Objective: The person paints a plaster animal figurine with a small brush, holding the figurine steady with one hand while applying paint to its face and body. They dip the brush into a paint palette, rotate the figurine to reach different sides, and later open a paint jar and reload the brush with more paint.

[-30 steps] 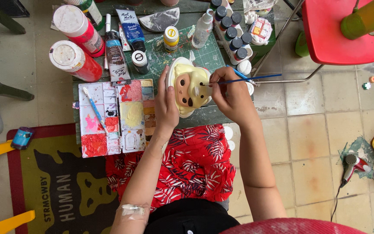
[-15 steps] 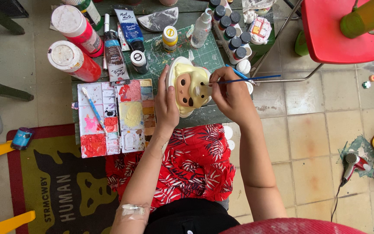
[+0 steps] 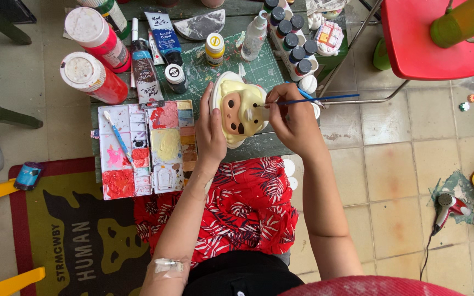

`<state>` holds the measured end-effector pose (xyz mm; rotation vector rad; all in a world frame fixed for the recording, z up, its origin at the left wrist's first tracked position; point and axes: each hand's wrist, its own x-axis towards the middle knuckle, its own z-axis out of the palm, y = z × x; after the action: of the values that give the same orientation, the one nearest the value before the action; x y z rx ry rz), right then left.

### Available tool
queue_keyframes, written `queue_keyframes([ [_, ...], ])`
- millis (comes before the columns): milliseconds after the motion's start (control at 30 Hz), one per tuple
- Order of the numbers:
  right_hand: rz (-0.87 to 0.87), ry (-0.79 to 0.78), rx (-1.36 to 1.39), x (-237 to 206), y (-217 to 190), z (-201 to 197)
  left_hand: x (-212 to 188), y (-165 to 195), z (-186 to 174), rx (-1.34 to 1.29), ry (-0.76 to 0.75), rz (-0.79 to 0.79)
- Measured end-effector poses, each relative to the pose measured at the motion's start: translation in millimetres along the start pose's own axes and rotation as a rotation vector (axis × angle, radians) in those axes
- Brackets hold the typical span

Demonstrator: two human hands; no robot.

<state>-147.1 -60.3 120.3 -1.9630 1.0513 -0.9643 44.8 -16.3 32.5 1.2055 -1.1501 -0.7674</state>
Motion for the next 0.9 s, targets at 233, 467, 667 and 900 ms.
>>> queue_keyframes([
  [233, -0.020, 0.011, -0.012, -0.6, 2.1, -1.3, 0.2, 0.5, 1.3, 0.016, 0.002, 0.019],
  [467, 0.016, 0.001, -0.028, 0.7, -1.9, -2.0, 0.0, 3.2, 1.0, 0.005, -0.008, -0.006],
  [667, -0.012, 0.019, 0.042, -1.2, 5.2, 0.0, -0.4, 0.6, 1.5, 0.008, -0.001, 0.011],
  [900, 0.005, 0.224, 0.646, -14.6, 30.4, 13.5, -4.3, -5.0, 1.9, -0.031, 0.007, -0.008],
])
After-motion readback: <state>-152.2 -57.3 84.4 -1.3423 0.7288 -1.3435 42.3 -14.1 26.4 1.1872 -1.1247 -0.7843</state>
